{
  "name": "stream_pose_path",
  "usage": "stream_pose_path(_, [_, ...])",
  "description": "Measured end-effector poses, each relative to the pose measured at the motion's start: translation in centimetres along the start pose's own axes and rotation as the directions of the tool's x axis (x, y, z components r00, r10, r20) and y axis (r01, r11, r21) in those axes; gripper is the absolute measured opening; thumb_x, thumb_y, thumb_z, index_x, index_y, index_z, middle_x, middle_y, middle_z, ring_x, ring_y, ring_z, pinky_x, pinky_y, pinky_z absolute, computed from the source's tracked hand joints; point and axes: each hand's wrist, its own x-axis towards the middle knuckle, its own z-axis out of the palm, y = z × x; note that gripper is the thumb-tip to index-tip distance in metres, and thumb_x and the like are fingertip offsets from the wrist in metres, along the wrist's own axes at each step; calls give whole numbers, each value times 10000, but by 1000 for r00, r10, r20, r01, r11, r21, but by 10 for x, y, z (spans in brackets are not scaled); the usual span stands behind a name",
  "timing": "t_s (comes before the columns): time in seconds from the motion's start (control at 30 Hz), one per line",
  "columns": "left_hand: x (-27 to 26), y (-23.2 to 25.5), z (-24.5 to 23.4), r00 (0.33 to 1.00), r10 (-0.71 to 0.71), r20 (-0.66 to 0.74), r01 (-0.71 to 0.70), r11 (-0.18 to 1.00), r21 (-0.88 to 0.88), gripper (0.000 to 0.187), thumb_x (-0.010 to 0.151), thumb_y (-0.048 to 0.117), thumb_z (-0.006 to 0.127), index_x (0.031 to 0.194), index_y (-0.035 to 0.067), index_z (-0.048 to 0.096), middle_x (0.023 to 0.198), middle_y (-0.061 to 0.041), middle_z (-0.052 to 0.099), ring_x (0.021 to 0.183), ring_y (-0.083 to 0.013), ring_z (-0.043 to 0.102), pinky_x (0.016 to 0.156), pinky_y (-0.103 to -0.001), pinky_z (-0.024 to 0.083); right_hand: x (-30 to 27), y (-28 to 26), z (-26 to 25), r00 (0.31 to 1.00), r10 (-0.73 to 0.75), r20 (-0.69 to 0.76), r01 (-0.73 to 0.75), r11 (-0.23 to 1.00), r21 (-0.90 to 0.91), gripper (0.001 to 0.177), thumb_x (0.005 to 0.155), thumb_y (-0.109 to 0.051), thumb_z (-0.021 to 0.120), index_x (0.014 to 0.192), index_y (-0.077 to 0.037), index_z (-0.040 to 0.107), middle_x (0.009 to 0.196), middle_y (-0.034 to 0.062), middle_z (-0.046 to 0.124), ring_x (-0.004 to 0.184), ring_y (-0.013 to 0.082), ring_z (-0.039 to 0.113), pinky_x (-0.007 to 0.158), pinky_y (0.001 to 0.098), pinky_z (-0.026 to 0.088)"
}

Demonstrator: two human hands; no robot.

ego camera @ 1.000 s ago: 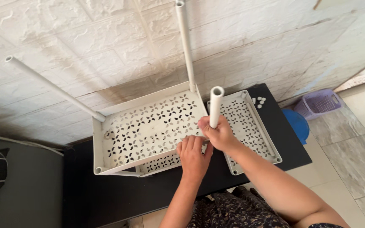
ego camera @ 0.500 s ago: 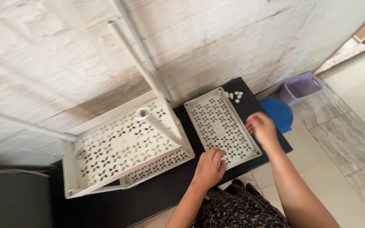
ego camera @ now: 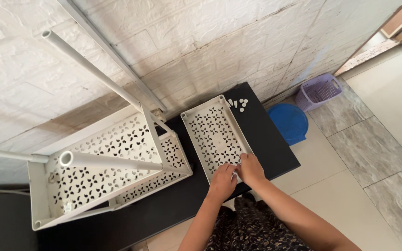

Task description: The person assembles a white plastic shelving unit by inserting vertical support poles into perforated shelf trays and securing them with small plastic caps. The person stacks the trays and poles to form a multi-tiered structure.

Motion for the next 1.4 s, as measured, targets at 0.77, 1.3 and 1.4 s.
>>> stream_pose_path(0.77, [-36,47,-33,962,-227,-154,207,969,-137,394,836,32,685,1211,15,563,1054,-176,649,969,-385,637,826,-483,508,1,-18,-21,997,-79,-23,81,877,475,247,854,-178,707,974,3,588,723,104,717,625,239,724,587,361,554])
stream_pose_path(1.3, [-195,51,-136,963,-253,-89,208,914,-349,94,955,87,576,1026,46,623,981,-159,709,937,-404,643,804,-473,499,-190,-176,-40,843,-538,-20,344,509,789,176,912,-77,697,1051,1,624,897,57,624,691,100,683,598,255,557])
stream_pose_path(1.4, [-244,39,-170,950,-293,-103,239,902,-360,82,954,94,578,1009,59,629,959,-145,713,922,-391,653,787,-467,504,-216,-213,-28,764,-645,24,392,493,776,149,923,-66,689,1039,16,644,963,66,621,730,115,673,643,272,575])
